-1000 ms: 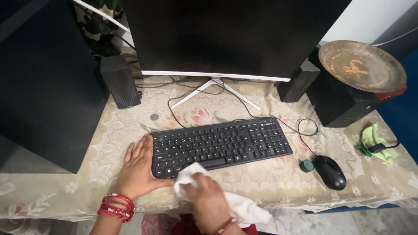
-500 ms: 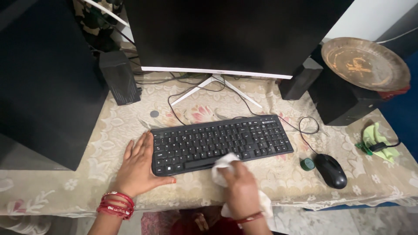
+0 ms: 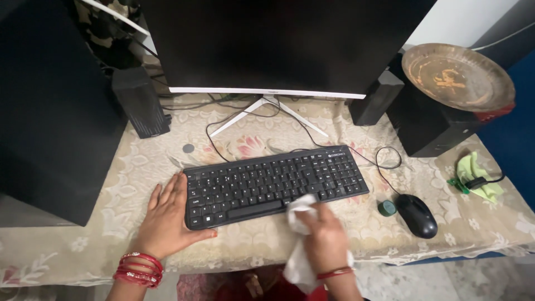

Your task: Cleaning a computer keyboard using a white cloth.

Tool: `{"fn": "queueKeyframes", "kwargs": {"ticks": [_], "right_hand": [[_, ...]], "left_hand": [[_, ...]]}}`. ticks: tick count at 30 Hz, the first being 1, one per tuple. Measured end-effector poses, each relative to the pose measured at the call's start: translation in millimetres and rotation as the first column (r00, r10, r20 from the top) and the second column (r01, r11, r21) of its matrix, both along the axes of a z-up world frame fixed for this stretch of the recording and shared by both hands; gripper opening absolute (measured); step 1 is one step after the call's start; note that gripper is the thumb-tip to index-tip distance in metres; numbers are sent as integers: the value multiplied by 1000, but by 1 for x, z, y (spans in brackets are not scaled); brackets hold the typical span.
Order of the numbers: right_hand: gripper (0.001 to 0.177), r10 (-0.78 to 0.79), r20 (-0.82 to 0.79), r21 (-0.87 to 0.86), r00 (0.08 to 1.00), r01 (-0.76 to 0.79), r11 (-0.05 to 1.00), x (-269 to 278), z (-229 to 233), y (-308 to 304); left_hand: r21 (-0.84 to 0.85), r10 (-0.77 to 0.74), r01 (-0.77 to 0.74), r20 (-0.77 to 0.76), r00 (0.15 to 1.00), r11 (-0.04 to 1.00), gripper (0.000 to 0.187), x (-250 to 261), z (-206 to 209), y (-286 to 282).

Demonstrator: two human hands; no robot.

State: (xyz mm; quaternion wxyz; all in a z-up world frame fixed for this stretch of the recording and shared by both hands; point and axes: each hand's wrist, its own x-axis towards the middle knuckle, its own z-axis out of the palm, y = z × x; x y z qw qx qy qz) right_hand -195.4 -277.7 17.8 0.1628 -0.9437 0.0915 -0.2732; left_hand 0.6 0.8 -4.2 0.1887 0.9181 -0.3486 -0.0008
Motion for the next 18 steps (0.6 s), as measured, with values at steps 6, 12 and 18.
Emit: {"fn": "queueKeyframes", "kwargs": {"ticks": [6,12,18], "right_hand": [[39,-68,-4,-53,998,68,996,2,0,4],[39,266,-15,-21,964,-266,964,31,-3,75],[38,477,-34,-47,878,-478,877,57,-8,124]], "left_hand": [[-8,26,-26,-12,1000,1000,146,-2,12,-3],[-86,-41,39,-13,999,995,141,7,5,14],[-193,-170,174,33,985,966,124,22,-23,37]]}}
